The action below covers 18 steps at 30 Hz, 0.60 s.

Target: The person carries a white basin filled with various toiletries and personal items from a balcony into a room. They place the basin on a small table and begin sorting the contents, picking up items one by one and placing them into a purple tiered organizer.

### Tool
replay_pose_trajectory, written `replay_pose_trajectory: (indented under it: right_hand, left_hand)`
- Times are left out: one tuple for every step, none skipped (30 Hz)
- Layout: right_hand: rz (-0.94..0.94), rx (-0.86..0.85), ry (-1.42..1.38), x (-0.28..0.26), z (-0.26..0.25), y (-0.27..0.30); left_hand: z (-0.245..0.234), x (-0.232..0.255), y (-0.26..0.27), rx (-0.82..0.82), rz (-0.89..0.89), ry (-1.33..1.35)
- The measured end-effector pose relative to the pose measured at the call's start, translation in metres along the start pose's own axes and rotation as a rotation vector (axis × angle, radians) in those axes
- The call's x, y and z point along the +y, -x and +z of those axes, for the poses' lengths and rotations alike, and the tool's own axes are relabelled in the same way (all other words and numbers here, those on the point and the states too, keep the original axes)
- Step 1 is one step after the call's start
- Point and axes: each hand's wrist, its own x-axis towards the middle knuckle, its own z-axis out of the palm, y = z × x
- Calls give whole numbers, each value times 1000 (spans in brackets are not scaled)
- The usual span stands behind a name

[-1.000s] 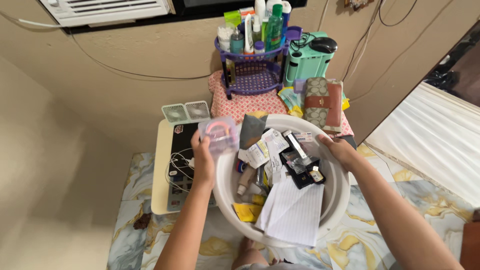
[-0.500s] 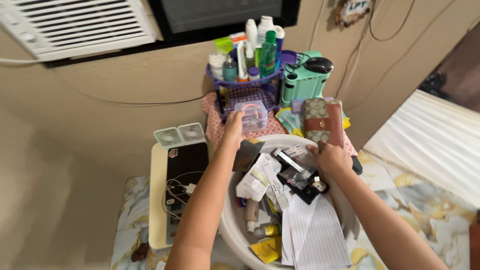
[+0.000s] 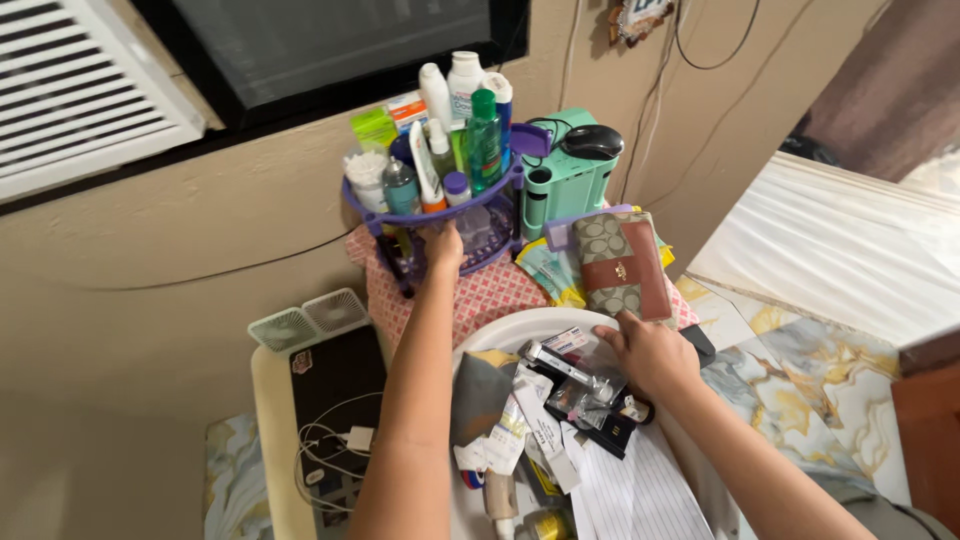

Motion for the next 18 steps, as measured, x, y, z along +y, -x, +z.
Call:
replay_pose_trajectory:
  right_hand:
    - [4,3,1,0,0,-1]
    - [2,13,-1,0,1,-1]
    - [-1,20,-3,0,2,1]
    - [-5,27,-5,1,3,2]
    - [0,19,2,1,3,1]
    - [4,12,8,1,3,1]
    - [6,5,15,1,3,1]
    - [11,7,18,2,3,1]
    - [13,9,19,1,3,2]
    - [14,11,20,1,4,3]
    - [11,16,14,1,4,3]
    - [7,22,8,2,4,4]
    - [2,29,1,2,3,3]
    - [5,21,8,2,3,2]
    - [10,10,14,2,3,2]
    - [15,-1,19,2,3,3]
    - [18,-4,16,2,3,2]
    - [21,-6,13,1,2,1]
  left_hand:
    - [5,-5,-12,4,22,-34]
    - [8,-10,-22,6,49,-80]
    - [12,-17,-31,8,78,-137]
    - [15,-23,-41,23,165,-272]
    - [15,-30,-49,52,253,-411]
    - [16,-36,-55,80,327,-523]
    - [16,-39,-60,90,342,-586]
    - [16,-42,-62,101,362,-646]
    - [15,-43,-62,110,362,-689]
    - [18,-39,-60,61,338,-747]
    - [21,-31,-56,13,314,-804]
    - [23,-24,-50,-35,289,-861]
    - [24,-16,-40,-34,278,-875]
    - [24,-7,-22,-34,266,-888]
    - [24,0,-3,-34,252,-904]
    - [22,5,11,-2,344,-911]
    - [23,9,21,28,438,-914]
    - [24,13,26,58,531,-916]
